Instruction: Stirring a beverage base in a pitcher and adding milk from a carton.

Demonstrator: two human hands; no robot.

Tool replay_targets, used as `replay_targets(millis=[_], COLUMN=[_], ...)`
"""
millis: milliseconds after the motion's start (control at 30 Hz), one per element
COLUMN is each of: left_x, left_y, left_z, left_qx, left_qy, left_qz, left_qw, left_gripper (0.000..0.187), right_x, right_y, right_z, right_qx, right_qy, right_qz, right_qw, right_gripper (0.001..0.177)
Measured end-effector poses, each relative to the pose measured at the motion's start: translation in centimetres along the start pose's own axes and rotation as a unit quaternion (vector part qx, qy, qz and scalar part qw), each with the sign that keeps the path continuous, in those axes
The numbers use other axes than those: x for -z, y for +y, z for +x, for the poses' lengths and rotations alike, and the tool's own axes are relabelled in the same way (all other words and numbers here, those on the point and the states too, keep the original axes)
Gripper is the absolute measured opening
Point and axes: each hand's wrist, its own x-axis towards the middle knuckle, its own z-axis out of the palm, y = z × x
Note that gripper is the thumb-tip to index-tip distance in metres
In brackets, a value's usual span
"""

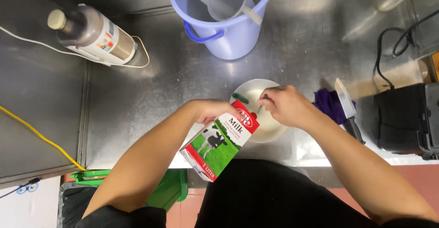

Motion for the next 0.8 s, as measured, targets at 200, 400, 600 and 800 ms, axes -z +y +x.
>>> replay_targets(millis=[200, 400, 600, 800], left_x=[-0.4, -0.5, -0.7, -1.5], left_y=[0.8, 1.4, 1.6, 2.0], left_z=[-1.0, -1.0, -0.9, -1.0], left_qx=[0.006, 0.014, 0.029, 0.045], left_qy=[0.024, 0.035, 0.043, 0.066], left_qz=[0.027, 0.039, 0.025, 0.004], left_qw=[0.999, 0.999, 0.998, 0.997], left_gripper=[0.055, 0.053, 0.052, 0.052], right_x=[-3.1, -3.7, -3.8, -0.9], right_y=[2.5, 2.0, 1.0, 1.4], right_z=[-0.9, -1.3, -1.2, -1.8], right_qx=[0.051, 0.025, -0.031, 0.014], right_qy=[-0.015, -0.049, -0.112, 0.038], right_qz=[0.001, -0.075, -0.144, 0.028], right_qw=[0.999, 0.996, 0.983, 0.999], right_gripper=[0.014, 0.018, 0.019, 0.019])
